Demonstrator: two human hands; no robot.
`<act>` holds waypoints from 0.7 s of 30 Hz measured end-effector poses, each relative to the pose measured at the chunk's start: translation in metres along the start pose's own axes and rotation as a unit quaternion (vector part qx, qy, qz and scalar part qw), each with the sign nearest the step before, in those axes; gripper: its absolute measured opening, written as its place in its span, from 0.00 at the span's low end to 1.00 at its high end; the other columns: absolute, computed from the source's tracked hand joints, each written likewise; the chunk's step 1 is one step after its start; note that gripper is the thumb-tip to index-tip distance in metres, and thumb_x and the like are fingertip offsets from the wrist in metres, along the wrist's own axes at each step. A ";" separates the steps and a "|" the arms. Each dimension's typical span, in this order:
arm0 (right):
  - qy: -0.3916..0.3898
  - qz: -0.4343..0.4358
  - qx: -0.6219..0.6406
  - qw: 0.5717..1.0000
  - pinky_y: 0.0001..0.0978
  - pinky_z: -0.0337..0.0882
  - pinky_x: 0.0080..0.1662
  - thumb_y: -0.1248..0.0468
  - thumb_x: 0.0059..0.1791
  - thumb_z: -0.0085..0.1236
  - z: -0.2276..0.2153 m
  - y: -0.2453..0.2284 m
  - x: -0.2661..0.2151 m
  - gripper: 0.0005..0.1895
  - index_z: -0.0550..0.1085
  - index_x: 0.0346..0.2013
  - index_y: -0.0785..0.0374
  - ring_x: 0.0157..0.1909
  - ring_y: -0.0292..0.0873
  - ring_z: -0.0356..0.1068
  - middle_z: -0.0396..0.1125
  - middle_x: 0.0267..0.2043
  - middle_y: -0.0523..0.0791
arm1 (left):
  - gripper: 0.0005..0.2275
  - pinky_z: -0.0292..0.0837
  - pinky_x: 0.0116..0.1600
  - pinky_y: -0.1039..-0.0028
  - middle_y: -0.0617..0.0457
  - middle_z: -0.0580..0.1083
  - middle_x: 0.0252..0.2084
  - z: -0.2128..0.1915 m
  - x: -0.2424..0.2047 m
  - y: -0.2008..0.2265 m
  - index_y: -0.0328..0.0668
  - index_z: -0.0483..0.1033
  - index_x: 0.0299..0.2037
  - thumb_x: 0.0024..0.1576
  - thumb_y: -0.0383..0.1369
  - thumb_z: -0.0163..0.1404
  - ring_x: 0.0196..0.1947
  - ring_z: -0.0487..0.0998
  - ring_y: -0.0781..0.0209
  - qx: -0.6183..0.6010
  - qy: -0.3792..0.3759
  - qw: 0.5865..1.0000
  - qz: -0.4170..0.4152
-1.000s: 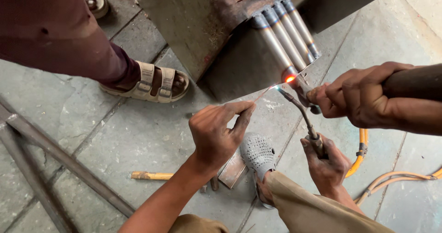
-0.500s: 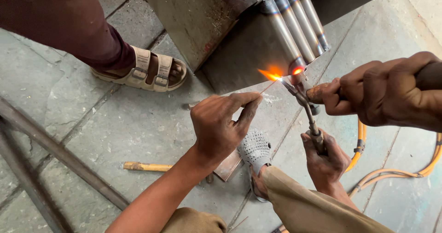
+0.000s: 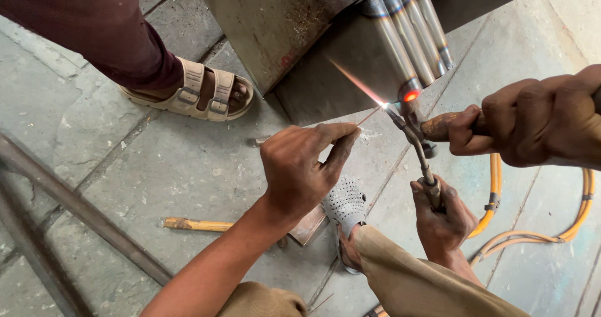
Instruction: The person uses a torch to weld or braze cylindrical metal tubes onto a larger metal structure, while a second person holds the components steady with a hammer. The person then uses a smaller hammer to tap the welded joints.
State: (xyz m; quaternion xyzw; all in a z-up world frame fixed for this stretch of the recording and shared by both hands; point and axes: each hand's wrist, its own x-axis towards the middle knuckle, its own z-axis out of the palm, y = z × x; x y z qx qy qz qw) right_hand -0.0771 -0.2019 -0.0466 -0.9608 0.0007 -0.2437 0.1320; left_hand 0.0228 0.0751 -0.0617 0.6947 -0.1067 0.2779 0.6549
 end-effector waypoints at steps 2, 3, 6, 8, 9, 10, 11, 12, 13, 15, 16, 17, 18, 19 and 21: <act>0.002 -0.003 -0.004 1.000 0.21 0.61 0.31 0.68 0.51 0.72 0.000 -0.001 0.001 0.13 0.79 0.47 0.70 0.27 0.28 0.57 0.64 0.25 0.39 | 0.06 0.72 0.36 0.71 0.54 0.80 0.32 0.001 0.001 0.000 0.44 0.79 0.40 0.58 0.28 0.64 0.30 0.82 0.60 -0.004 0.000 1.000 0.002; 0.004 -0.002 -0.006 1.000 0.20 0.61 0.30 0.68 0.51 0.72 0.000 -0.002 0.000 0.13 0.79 0.47 0.70 0.27 0.28 0.57 0.63 0.25 0.39 | 0.06 0.72 0.35 0.71 0.54 0.80 0.32 0.001 0.001 -0.001 0.44 0.80 0.40 0.57 0.28 0.64 0.29 0.82 0.60 -0.006 -0.003 1.000 0.003; 0.001 0.000 -0.010 1.000 0.21 0.60 0.30 0.67 0.51 0.72 0.000 -0.001 0.000 0.14 0.79 0.48 0.70 0.26 0.29 0.56 0.63 0.24 0.40 | 0.06 0.72 0.36 0.71 0.55 0.80 0.33 0.001 0.000 -0.002 0.44 0.79 0.40 0.58 0.28 0.64 0.30 0.82 0.61 -0.007 -0.005 1.000 0.000; -0.001 -0.003 -0.010 1.000 0.22 0.60 0.31 0.67 0.51 0.72 0.000 -0.001 0.002 0.15 0.79 0.49 0.70 0.27 0.28 0.57 0.64 0.25 0.40 | 0.06 0.73 0.37 0.71 0.55 0.80 0.33 0.002 0.000 -0.002 0.45 0.79 0.41 0.58 0.29 0.64 0.31 0.83 0.61 -0.007 -0.004 1.000 0.001; -0.002 -0.006 -0.009 1.000 0.22 0.61 0.31 0.67 0.51 0.72 0.000 -0.001 0.001 0.15 0.78 0.50 0.70 0.27 0.28 0.58 0.65 0.26 0.40 | 0.06 0.73 0.38 0.71 0.55 0.80 0.33 0.002 0.000 -0.003 0.45 0.79 0.41 0.58 0.29 0.64 0.31 0.83 0.61 -0.007 -0.004 1.000 0.001; -0.003 -0.009 -0.008 1.000 0.21 0.61 0.32 0.66 0.52 0.71 -0.001 -0.002 0.000 0.15 0.78 0.50 0.70 0.28 0.27 0.59 0.67 0.27 0.39 | 0.06 0.73 0.38 0.71 0.55 0.80 0.34 0.002 -0.001 -0.003 0.45 0.79 0.41 0.58 0.28 0.64 0.31 0.83 0.61 -0.007 -0.003 1.000 0.002; -0.004 -0.003 -0.011 1.000 0.21 0.61 0.32 0.66 0.52 0.71 -0.001 -0.002 0.001 0.15 0.79 0.50 0.70 0.27 0.28 0.58 0.65 0.26 0.39 | 0.06 0.73 0.38 0.71 0.55 0.80 0.34 0.002 0.000 -0.003 0.44 0.79 0.41 0.58 0.28 0.64 0.31 0.83 0.61 -0.007 -0.005 1.000 0.001; -0.004 0.004 -0.013 1.000 0.22 0.60 0.31 0.66 0.51 0.72 -0.001 -0.001 0.001 0.15 0.79 0.50 0.70 0.27 0.28 0.58 0.64 0.25 0.39 | 0.07 0.72 0.37 0.71 0.55 0.80 0.34 0.002 0.000 -0.003 0.44 0.79 0.41 0.58 0.28 0.64 0.31 0.83 0.61 -0.007 -0.008 1.000 0.001; -0.005 0.010 -0.015 1.000 0.22 0.59 0.31 0.66 0.51 0.72 -0.001 -0.001 0.000 0.15 0.79 0.49 0.70 0.26 0.28 0.57 0.63 0.24 0.40 | 0.07 0.72 0.36 0.72 0.55 0.80 0.33 0.002 0.001 -0.003 0.44 0.79 0.41 0.58 0.28 0.64 0.31 0.83 0.61 -0.007 -0.010 1.000 -0.001; -0.007 0.010 -0.015 1.000 0.22 0.60 0.31 0.66 0.51 0.72 -0.001 -0.001 -0.001 0.14 0.79 0.49 0.69 0.27 0.28 0.57 0.63 0.25 0.40 | 0.07 0.72 0.36 0.71 0.55 0.80 0.33 0.002 0.001 -0.003 0.44 0.79 0.41 0.57 0.28 0.64 0.30 0.82 0.61 -0.006 -0.009 1.000 -0.001; -0.007 0.011 -0.015 1.000 0.22 0.60 0.31 0.66 0.52 0.72 -0.001 0.000 0.000 0.14 0.79 0.49 0.69 0.27 0.29 0.57 0.64 0.25 0.40 | 0.07 0.71 0.36 0.71 0.55 0.80 0.33 0.002 0.001 -0.003 0.44 0.79 0.41 0.57 0.28 0.64 0.29 0.82 0.61 -0.006 -0.009 1.000 -0.001; -0.007 0.013 -0.013 1.000 0.22 0.60 0.32 0.66 0.51 0.72 -0.001 0.000 -0.001 0.14 0.79 0.49 0.69 0.27 0.28 0.58 0.64 0.25 0.40 | 0.07 0.71 0.36 0.71 0.55 0.80 0.33 0.002 0.001 -0.003 0.44 0.79 0.41 0.57 0.28 0.64 0.30 0.82 0.60 -0.007 -0.009 1.000 -0.001; -0.006 0.015 -0.012 1.000 0.22 0.61 0.32 0.66 0.51 0.72 -0.001 0.001 -0.001 0.15 0.79 0.49 0.69 0.27 0.28 0.58 0.65 0.25 0.40 | 0.07 0.71 0.36 0.71 0.55 0.80 0.33 0.002 0.001 -0.003 0.44 0.79 0.41 0.57 0.28 0.64 0.30 0.82 0.60 -0.007 -0.008 1.000 0.000; -0.006 0.017 -0.010 1.000 0.22 0.61 0.32 0.66 0.51 0.72 -0.001 0.001 -0.002 0.15 0.79 0.49 0.69 0.27 0.28 0.58 0.65 0.25 0.40 | 0.07 0.72 0.36 0.71 0.55 0.80 0.33 0.002 0.001 -0.003 0.44 0.79 0.41 0.58 0.28 0.64 0.30 0.82 0.60 -0.007 -0.008 1.000 0.000; -0.007 0.016 -0.002 1.000 0.21 0.62 0.33 0.66 0.52 0.71 -0.001 0.002 -0.002 0.15 0.79 0.49 0.69 0.28 0.28 0.59 0.66 0.26 0.40 | 0.07 0.72 0.37 0.71 0.55 0.80 0.34 0.002 0.000 -0.003 0.44 0.79 0.41 0.58 0.28 0.64 0.31 0.82 0.60 -0.007 -0.005 1.000 0.002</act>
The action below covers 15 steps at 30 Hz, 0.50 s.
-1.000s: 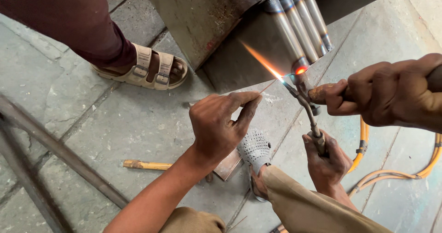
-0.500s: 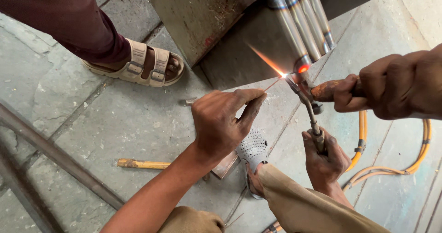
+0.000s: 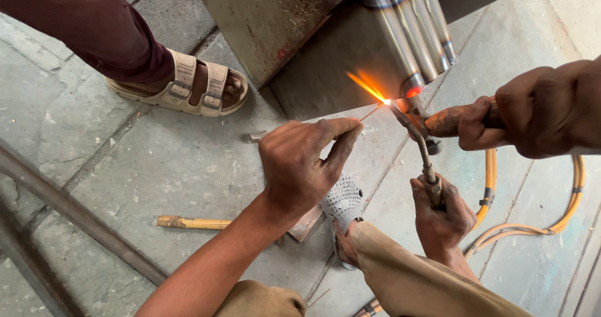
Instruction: The person uses a torch to weld or braze cylindrical metal tubes onto a larger metal structure, while a second person holds the components steady with a hammer. The person then uses a smaller hammer to tap the welded joints.
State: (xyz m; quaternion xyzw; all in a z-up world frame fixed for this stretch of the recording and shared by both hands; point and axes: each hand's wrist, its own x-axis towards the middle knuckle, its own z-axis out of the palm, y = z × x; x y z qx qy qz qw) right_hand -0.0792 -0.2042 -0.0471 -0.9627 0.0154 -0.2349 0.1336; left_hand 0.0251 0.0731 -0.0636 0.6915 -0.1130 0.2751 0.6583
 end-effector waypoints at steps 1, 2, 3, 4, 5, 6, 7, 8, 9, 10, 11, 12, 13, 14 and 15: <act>0.000 -0.001 0.004 1.000 0.21 0.62 0.33 0.66 0.52 0.71 0.000 0.001 0.000 0.14 0.79 0.49 0.69 0.28 0.28 0.59 0.67 0.26 0.41 | 0.07 0.73 0.38 0.71 0.55 0.80 0.34 0.000 0.000 0.000 0.44 0.79 0.41 0.58 0.28 0.64 0.31 0.83 0.60 0.001 0.002 1.000 0.001; -0.001 -0.001 0.004 1.000 0.21 0.63 0.33 0.66 0.52 0.71 0.000 0.002 0.000 0.15 0.79 0.49 0.70 0.28 0.28 0.60 0.68 0.27 0.41 | 0.07 0.73 0.38 0.71 0.55 0.80 0.34 0.000 0.000 0.000 0.44 0.79 0.41 0.58 0.28 0.64 0.31 0.83 0.61 0.000 0.002 1.000 0.002; -0.001 -0.001 0.003 1.000 0.21 0.63 0.34 0.66 0.52 0.71 0.001 0.003 0.000 0.15 0.78 0.49 0.70 0.29 0.28 0.61 0.69 0.28 0.42 | 0.07 0.73 0.38 0.71 0.55 0.80 0.34 0.001 0.000 -0.001 0.44 0.79 0.41 0.58 0.28 0.64 0.31 0.83 0.61 -0.001 0.002 1.000 0.002; -0.002 -0.001 0.003 1.000 0.21 0.64 0.34 0.66 0.52 0.71 0.001 0.003 0.000 0.15 0.78 0.49 0.70 0.29 0.28 0.61 0.70 0.29 0.42 | 0.07 0.73 0.38 0.71 0.55 0.80 0.34 0.000 0.000 -0.001 0.44 0.79 0.41 0.58 0.28 0.64 0.31 0.83 0.61 -0.002 0.001 1.000 0.002; -0.003 -0.006 0.003 1.000 0.21 0.65 0.34 0.66 0.52 0.71 0.001 0.004 -0.001 0.15 0.78 0.49 0.71 0.30 0.28 0.63 0.71 0.30 0.43 | 0.07 0.73 0.38 0.72 0.55 0.80 0.34 0.000 0.000 -0.001 0.44 0.79 0.41 0.58 0.28 0.64 0.31 0.83 0.61 -0.005 0.000 1.000 0.000; -0.005 -0.011 0.004 1.000 0.21 0.66 0.35 0.66 0.52 0.71 0.001 0.005 0.000 0.15 0.78 0.49 0.71 0.30 0.29 0.64 0.72 0.31 0.44 | 0.07 0.73 0.38 0.72 0.55 0.81 0.34 0.000 0.000 -0.001 0.44 0.79 0.41 0.59 0.28 0.64 0.32 0.83 0.61 -0.007 0.001 1.000 -0.002; -0.006 -0.017 0.005 1.000 0.21 0.67 0.35 0.66 0.52 0.71 0.001 0.005 0.000 0.15 0.78 0.49 0.71 0.31 0.29 0.65 0.73 0.32 0.44 | 0.06 0.74 0.38 0.72 0.55 0.81 0.35 0.000 0.000 0.000 0.44 0.79 0.41 0.59 0.28 0.64 0.32 0.83 0.62 -0.010 0.001 1.000 -0.003; -0.007 -0.017 0.008 1.000 0.22 0.68 0.36 0.66 0.52 0.71 0.001 0.005 0.000 0.15 0.78 0.50 0.71 0.32 0.29 0.66 0.73 0.33 0.44 | 0.06 0.73 0.38 0.72 0.55 0.81 0.34 0.000 0.000 0.000 0.44 0.79 0.41 0.58 0.28 0.64 0.31 0.83 0.62 -0.008 0.000 1.000 -0.004; -0.008 -0.018 0.011 1.000 0.22 0.69 0.37 0.66 0.53 0.70 0.001 0.005 0.000 0.15 0.78 0.50 0.72 0.33 0.29 0.67 0.73 0.34 0.45 | 0.07 0.73 0.37 0.72 0.55 0.81 0.34 0.000 0.001 0.000 0.43 0.79 0.41 0.58 0.28 0.64 0.31 0.83 0.61 -0.007 -0.001 1.000 -0.005; -0.009 -0.018 0.014 1.000 0.22 0.70 0.38 0.66 0.53 0.70 0.001 0.005 0.000 0.15 0.77 0.50 0.72 0.34 0.29 0.68 0.74 0.35 0.45 | 0.07 0.72 0.37 0.72 0.55 0.81 0.33 0.000 0.001 0.001 0.43 0.79 0.41 0.58 0.28 0.64 0.30 0.83 0.61 -0.006 -0.003 1.000 -0.006; -0.008 -0.009 0.011 1.000 0.23 0.70 0.38 0.66 0.53 0.71 0.002 0.005 -0.001 0.15 0.78 0.50 0.72 0.33 0.29 0.67 0.73 0.34 0.45 | 0.07 0.73 0.37 0.72 0.55 0.81 0.34 -0.001 0.001 0.000 0.43 0.79 0.41 0.58 0.28 0.64 0.31 0.83 0.61 -0.006 -0.001 1.000 -0.004; -0.008 0.000 0.008 1.000 0.23 0.69 0.37 0.66 0.52 0.71 0.001 0.005 -0.001 0.15 0.78 0.49 0.72 0.33 0.30 0.67 0.73 0.33 0.45 | 0.06 0.73 0.38 0.72 0.55 0.81 0.35 -0.001 0.001 0.000 0.44 0.79 0.41 0.58 0.28 0.64 0.32 0.83 0.62 -0.007 0.000 1.000 -0.003; -0.008 0.008 0.005 1.000 0.23 0.69 0.37 0.66 0.52 0.71 0.001 0.005 -0.002 0.15 0.78 0.49 0.72 0.32 0.30 0.67 0.73 0.32 0.45 | 0.06 0.73 0.39 0.72 0.55 0.81 0.35 -0.001 0.001 0.000 0.44 0.79 0.41 0.59 0.28 0.64 0.33 0.83 0.62 -0.008 0.001 1.000 -0.003; -0.009 0.003 0.010 1.000 0.23 0.70 0.39 0.67 0.52 0.71 0.001 0.005 -0.002 0.15 0.78 0.49 0.72 0.34 0.30 0.68 0.74 0.34 0.45 | 0.06 0.73 0.39 0.72 0.55 0.81 0.35 -0.001 0.001 0.000 0.44 0.79 0.41 0.59 0.28 0.64 0.33 0.83 0.62 -0.008 0.000 1.000 -0.003; -0.010 -0.002 0.014 1.000 0.24 0.71 0.40 0.67 0.53 0.70 0.001 0.005 -0.002 0.15 0.78 0.49 0.72 0.35 0.30 0.69 0.74 0.36 0.46 | 0.06 0.73 0.39 0.72 0.55 0.81 0.35 -0.001 0.001 0.000 0.44 0.79 0.41 0.59 0.28 0.64 0.33 0.83 0.62 -0.008 -0.001 1.000 -0.004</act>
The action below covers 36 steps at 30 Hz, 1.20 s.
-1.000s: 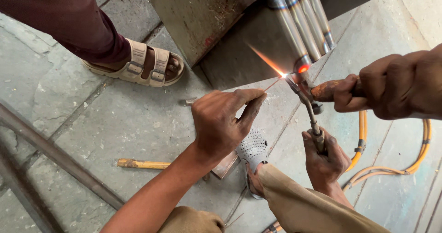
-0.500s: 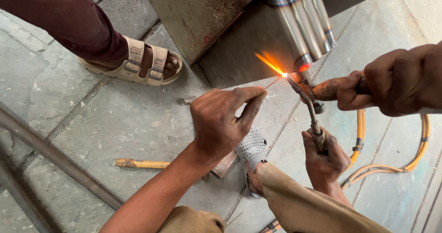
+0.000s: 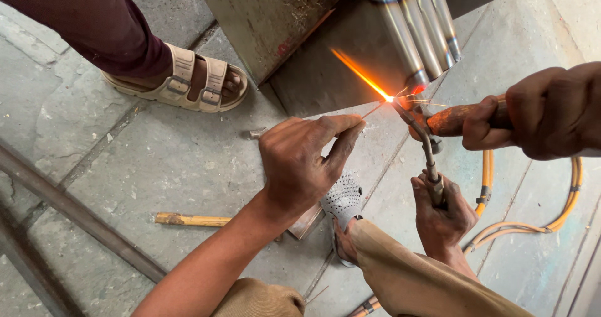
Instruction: The person uses a torch to weld or braze cylindrical metal tubes onto a larger metal structure, while a second person holds the components steady with a hammer. The person then uses a smaller hammer to tap the welded joints.
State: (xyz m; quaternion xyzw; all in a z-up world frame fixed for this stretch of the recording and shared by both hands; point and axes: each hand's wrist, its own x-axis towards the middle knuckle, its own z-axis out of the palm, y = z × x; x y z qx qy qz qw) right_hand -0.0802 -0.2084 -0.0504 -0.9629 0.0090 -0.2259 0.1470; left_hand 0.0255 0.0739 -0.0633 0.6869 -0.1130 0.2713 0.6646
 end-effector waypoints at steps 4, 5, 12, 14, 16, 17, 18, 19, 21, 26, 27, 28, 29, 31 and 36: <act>-0.001 0.019 0.001 1.000 0.24 0.70 0.39 0.67 0.52 0.71 0.000 0.000 0.000 0.14 0.78 0.48 0.72 0.33 0.31 0.68 0.74 0.34 0.46 | 0.06 0.72 0.37 0.72 0.55 0.81 0.35 0.001 0.000 0.000 0.43 0.78 0.41 0.59 0.28 0.64 0.32 0.83 0.62 0.001 -0.002 1.000 0.001; -0.002 0.012 0.002 1.000 0.24 0.71 0.40 0.67 0.52 0.71 -0.001 0.000 0.000 0.14 0.78 0.48 0.72 0.34 0.31 0.68 0.74 0.35 0.46 | 0.06 0.72 0.37 0.72 0.55 0.81 0.35 0.001 0.000 0.000 0.43 0.78 0.41 0.59 0.28 0.64 0.32 0.83 0.62 0.000 -0.003 1.000 0.000; -0.001 -0.005 -0.001 1.000 0.23 0.71 0.40 0.66 0.52 0.71 -0.001 -0.003 0.001 0.14 0.78 0.49 0.72 0.34 0.31 0.68 0.74 0.35 0.46 | 0.06 0.72 0.38 0.72 0.55 0.81 0.36 0.001 -0.001 -0.001 0.43 0.78 0.42 0.59 0.28 0.64 0.33 0.84 0.62 0.001 -0.001 1.000 -0.001; 0.001 -0.003 0.001 1.000 0.23 0.70 0.40 0.66 0.52 0.71 -0.001 -0.002 0.001 0.15 0.78 0.49 0.72 0.33 0.31 0.68 0.74 0.34 0.46 | 0.06 0.73 0.38 0.73 0.55 0.81 0.36 0.001 -0.001 -0.001 0.44 0.78 0.42 0.59 0.28 0.63 0.33 0.84 0.62 0.001 0.002 1.000 0.001; 0.007 -0.008 0.007 1.000 0.24 0.71 0.42 0.66 0.52 0.71 0.000 -0.002 0.001 0.15 0.78 0.50 0.72 0.34 0.31 0.68 0.74 0.35 0.46 | 0.06 0.73 0.37 0.74 0.56 0.81 0.36 0.001 -0.001 -0.001 0.45 0.78 0.42 0.60 0.29 0.63 0.35 0.84 0.62 0.000 0.008 1.000 0.003; 0.005 -0.010 0.011 1.000 0.23 0.71 0.41 0.66 0.53 0.71 0.000 -0.001 0.000 0.15 0.78 0.50 0.72 0.34 0.30 0.68 0.74 0.36 0.46 | 0.06 0.73 0.37 0.74 0.56 0.81 0.36 0.001 -0.001 -0.001 0.44 0.78 0.42 0.60 0.28 0.63 0.34 0.84 0.62 0.001 0.004 1.000 0.000; 0.003 -0.011 0.016 1.000 0.22 0.71 0.40 0.66 0.54 0.70 0.000 -0.001 0.001 0.15 0.77 0.51 0.71 0.33 0.30 0.68 0.74 0.36 0.46 | 0.06 0.72 0.37 0.73 0.55 0.81 0.35 0.001 -0.001 -0.001 0.44 0.79 0.42 0.59 0.28 0.64 0.33 0.83 0.62 0.003 0.001 1.000 -0.003; 0.002 -0.013 0.021 1.000 0.21 0.71 0.39 0.66 0.54 0.70 0.000 -0.001 0.001 0.15 0.77 0.51 0.71 0.33 0.29 0.68 0.74 0.37 0.46 | 0.06 0.71 0.37 0.72 0.55 0.81 0.35 0.001 -0.001 -0.001 0.44 0.79 0.41 0.59 0.28 0.64 0.32 0.83 0.62 0.004 -0.003 1.000 -0.005; -0.001 -0.005 0.001 1.000 0.22 0.69 0.39 0.66 0.53 0.70 0.000 -0.002 0.001 0.15 0.78 0.50 0.71 0.32 0.30 0.66 0.73 0.34 0.45 | 0.06 0.72 0.37 0.72 0.55 0.81 0.35 0.002 -0.001 -0.002 0.44 0.79 0.41 0.59 0.28 0.64 0.32 0.83 0.62 0.005 -0.002 1.000 -0.003; -0.004 0.010 -0.015 1.000 0.23 0.68 0.38 0.66 0.52 0.70 -0.001 -0.005 0.002 0.15 0.78 0.50 0.71 0.31 0.30 0.65 0.72 0.32 0.44 | 0.06 0.72 0.37 0.72 0.56 0.81 0.35 0.001 -0.002 -0.002 0.44 0.79 0.42 0.60 0.29 0.64 0.32 0.83 0.63 0.007 0.001 1.000 0.002; -0.005 0.011 -0.014 1.000 0.23 0.68 0.37 0.66 0.52 0.70 -0.001 -0.004 0.002 0.15 0.78 0.50 0.70 0.31 0.30 0.65 0.73 0.32 0.44 | 0.06 0.73 0.38 0.72 0.56 0.81 0.35 0.002 -0.002 -0.002 0.44 0.79 0.42 0.60 0.29 0.64 0.32 0.83 0.63 0.007 0.001 1.000 0.004; -0.006 0.012 -0.013 1.000 0.22 0.68 0.37 0.66 0.53 0.70 -0.002 -0.004 0.002 0.15 0.78 0.50 0.70 0.31 0.30 0.65 0.73 0.32 0.44 | 0.06 0.73 0.38 0.72 0.56 0.81 0.35 0.002 -0.002 -0.002 0.44 0.79 0.42 0.60 0.29 0.64 0.32 0.83 0.63 0.008 0.002 1.000 0.005; -0.005 0.004 -0.009 1.000 0.22 0.68 0.38 0.65 0.53 0.70 -0.001 -0.004 0.002 0.15 0.78 0.51 0.70 0.31 0.29 0.65 0.72 0.32 0.44 | 0.06 0.73 0.37 0.72 0.56 0.81 0.35 0.002 -0.002 -0.002 0.44 0.79 0.42 0.59 0.29 0.64 0.31 0.83 0.63 0.010 0.003 1.000 0.005; -0.003 -0.011 -0.003 1.000 0.22 0.69 0.39 0.65 0.54 0.70 -0.001 -0.003 0.001 0.15 0.78 0.51 0.70 0.30 0.28 0.65 0.72 0.32 0.43 | 0.06 0.71 0.36 0.72 0.56 0.81 0.34 0.004 -0.002 -0.001 0.44 0.79 0.41 0.59 0.29 0.64 0.30 0.82 0.63 0.014 0.004 1.000 0.004; -0.008 0.020 -0.026 0.999 0.23 0.62 0.32 0.64 0.52 0.71 -0.002 -0.004 0.002 0.15 0.79 0.49 0.69 0.26 0.30 0.59 0.66 0.24 0.41 | 0.06 0.72 0.36 0.72 0.55 0.81 0.35 0.003 -0.002 -0.002 0.44 0.79 0.42 0.59 0.29 0.64 0.31 0.82 0.63 0.008 0.001 1.000 0.011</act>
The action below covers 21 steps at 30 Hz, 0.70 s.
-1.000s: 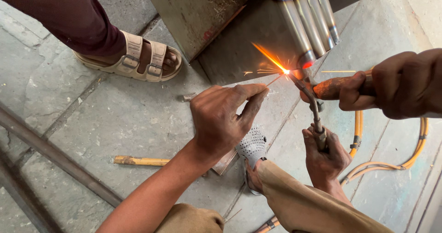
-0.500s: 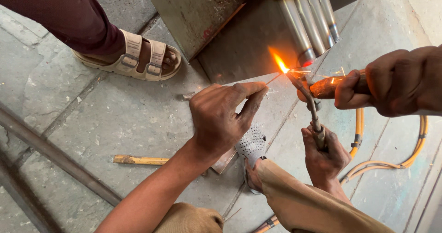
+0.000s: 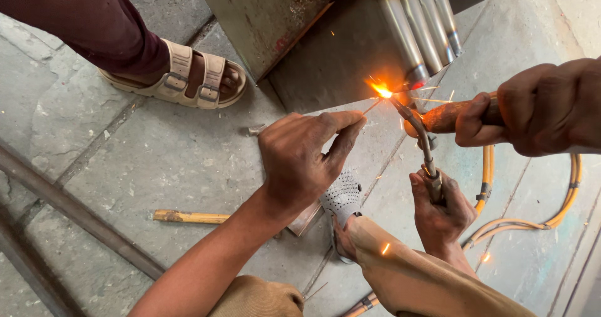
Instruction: The person uses a torch to weld or braze cylindrical metal tubes onto a larger metal structure, while a second person holds the components steady with a hammer. The person then uses a smaller hammer to tap the welded joints.
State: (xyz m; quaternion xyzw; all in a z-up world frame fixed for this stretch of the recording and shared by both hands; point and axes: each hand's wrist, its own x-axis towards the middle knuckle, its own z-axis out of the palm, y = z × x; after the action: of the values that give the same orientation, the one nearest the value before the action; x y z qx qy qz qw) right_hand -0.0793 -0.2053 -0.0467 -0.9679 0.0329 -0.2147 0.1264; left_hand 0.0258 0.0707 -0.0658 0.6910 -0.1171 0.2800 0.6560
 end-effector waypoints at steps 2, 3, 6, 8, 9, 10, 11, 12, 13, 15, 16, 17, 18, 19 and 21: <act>0.002 0.004 -0.008 1.000 0.23 0.61 0.32 0.64 0.52 0.72 0.000 -0.001 0.000 0.15 0.79 0.49 0.69 0.25 0.30 0.57 0.65 0.23 0.41 | 0.06 0.71 0.36 0.72 0.56 0.81 0.35 0.000 0.000 0.000 0.44 0.79 0.42 0.59 0.29 0.64 0.31 0.82 0.63 0.001 -0.001 1.000 0.000; 0.001 0.005 -0.007 1.000 0.23 0.60 0.32 0.64 0.52 0.71 0.000 -0.001 0.000 0.15 0.79 0.49 0.68 0.25 0.30 0.57 0.65 0.23 0.41 | 0.06 0.71 0.36 0.72 0.56 0.81 0.35 0.000 -0.001 0.000 0.44 0.79 0.42 0.59 0.29 0.64 0.31 0.83 0.63 0.000 -0.001 1.000 -0.002; 0.001 -0.011 0.012 1.000 0.22 0.63 0.34 0.64 0.53 0.70 0.000 -0.001 0.000 0.14 0.78 0.50 0.69 0.27 0.29 0.60 0.68 0.27 0.41 | 0.06 0.72 0.37 0.72 0.56 0.81 0.35 0.001 -0.001 0.000 0.45 0.79 0.42 0.60 0.29 0.64 0.31 0.83 0.63 0.000 0.003 1.000 -0.005; 0.003 -0.017 0.019 1.000 0.22 0.65 0.35 0.65 0.53 0.70 0.001 0.000 0.000 0.15 0.78 0.50 0.69 0.29 0.29 0.61 0.69 0.28 0.41 | 0.06 0.72 0.37 0.72 0.56 0.81 0.35 0.001 -0.001 -0.001 0.45 0.79 0.42 0.59 0.29 0.64 0.31 0.82 0.63 0.001 0.004 1.000 -0.004; 0.004 -0.013 0.016 1.000 0.22 0.65 0.36 0.65 0.53 0.71 0.000 0.000 0.000 0.15 0.78 0.50 0.69 0.29 0.29 0.60 0.69 0.28 0.42 | 0.07 0.71 0.36 0.72 0.56 0.81 0.35 0.001 -0.001 -0.001 0.45 0.79 0.42 0.59 0.29 0.64 0.30 0.82 0.63 0.003 0.003 1.000 -0.003; 0.006 -0.009 0.012 1.000 0.22 0.65 0.36 0.65 0.52 0.71 0.000 0.001 0.000 0.15 0.79 0.50 0.69 0.28 0.30 0.60 0.69 0.27 0.43 | 0.07 0.71 0.36 0.72 0.56 0.81 0.35 0.001 -0.001 -0.001 0.44 0.79 0.42 0.59 0.29 0.64 0.30 0.82 0.63 0.004 0.003 1.000 -0.002; 0.006 -0.019 0.014 1.000 0.22 0.67 0.37 0.65 0.53 0.71 0.001 0.001 0.000 0.15 0.78 0.50 0.69 0.31 0.30 0.63 0.70 0.30 0.44 | 0.07 0.71 0.36 0.72 0.56 0.81 0.35 0.001 -0.001 -0.001 0.44 0.79 0.42 0.59 0.29 0.64 0.30 0.82 0.63 0.004 0.003 1.000 -0.002; 0.006 -0.030 0.017 0.999 0.22 0.68 0.39 0.65 0.53 0.70 0.001 0.001 0.000 0.15 0.78 0.51 0.69 0.33 0.29 0.66 0.72 0.33 0.45 | 0.07 0.71 0.36 0.72 0.56 0.81 0.35 0.001 -0.001 -0.001 0.44 0.79 0.42 0.59 0.29 0.64 0.30 0.82 0.63 0.003 0.003 1.000 -0.002; 0.006 -0.041 0.018 0.999 0.22 0.69 0.40 0.65 0.54 0.70 0.001 0.001 0.000 0.15 0.78 0.51 0.69 0.35 0.29 0.68 0.74 0.36 0.46 | 0.07 0.71 0.36 0.72 0.56 0.81 0.35 0.002 -0.001 -0.001 0.44 0.79 0.42 0.59 0.29 0.64 0.30 0.82 0.63 0.002 0.004 1.000 -0.002; 0.008 -0.029 0.004 1.000 0.23 0.68 0.38 0.66 0.52 0.70 0.001 0.001 0.000 0.14 0.78 0.49 0.70 0.32 0.30 0.66 0.73 0.33 0.46 | 0.06 0.71 0.35 0.72 0.56 0.81 0.34 0.001 -0.001 -0.001 0.44 0.79 0.41 0.59 0.29 0.65 0.29 0.81 0.63 0.012 0.000 1.000 0.003; 0.008 -0.022 -0.003 1.000 0.23 0.67 0.37 0.66 0.52 0.71 0.001 0.000 0.000 0.14 0.79 0.48 0.70 0.31 0.31 0.65 0.72 0.32 0.46 | 0.06 0.70 0.34 0.71 0.56 0.80 0.33 0.001 0.000 -0.001 0.44 0.79 0.40 0.58 0.29 0.65 0.28 0.81 0.62 0.017 -0.002 1.000 0.005; 0.006 -0.020 0.008 1.000 0.23 0.68 0.38 0.66 0.52 0.70 0.001 0.000 -0.001 0.14 0.78 0.49 0.70 0.31 0.31 0.65 0.73 0.33 0.46 | 0.06 0.70 0.34 0.71 0.56 0.80 0.33 0.001 -0.001 0.000 0.44 0.79 0.40 0.58 0.29 0.65 0.28 0.81 0.62 0.016 0.000 1.000 0.003; 0.003 -0.018 0.019 1.000 0.23 0.68 0.38 0.66 0.53 0.70 0.001 0.000 -0.002 0.14 0.78 0.49 0.70 0.32 0.30 0.65 0.73 0.33 0.45 | 0.06 0.70 0.34 0.71 0.56 0.80 0.33 0.001 -0.001 0.000 0.44 0.80 0.40 0.58 0.29 0.65 0.28 0.80 0.62 0.016 0.001 1.000 0.002; 0.002 -0.016 0.029 0.999 0.23 0.69 0.39 0.66 0.53 0.70 0.001 0.000 -0.002 0.14 0.78 0.50 0.70 0.32 0.30 0.65 0.73 0.33 0.45 | 0.06 0.70 0.34 0.71 0.56 0.80 0.33 0.001 -0.001 0.000 0.44 0.80 0.40 0.58 0.29 0.65 0.27 0.80 0.61 0.016 0.002 1.000 0.001; 0.003 -0.003 0.026 1.000 0.21 0.67 0.36 0.65 0.53 0.71 0.002 0.000 -0.003 0.14 0.78 0.50 0.71 0.31 0.31 0.63 0.71 0.30 0.44 | 0.06 0.70 0.34 0.71 0.56 0.80 0.34 0.002 -0.001 0.000 0.44 0.79 0.40 0.58 0.29 0.64 0.28 0.81 0.62 0.017 0.005 1.000 0.003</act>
State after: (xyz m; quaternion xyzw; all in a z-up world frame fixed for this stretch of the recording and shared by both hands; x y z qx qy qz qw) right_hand -0.0810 -0.2051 -0.0493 -0.9637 0.0248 -0.2186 0.1510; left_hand 0.0257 0.0691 -0.0664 0.7007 -0.1114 0.2872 0.6435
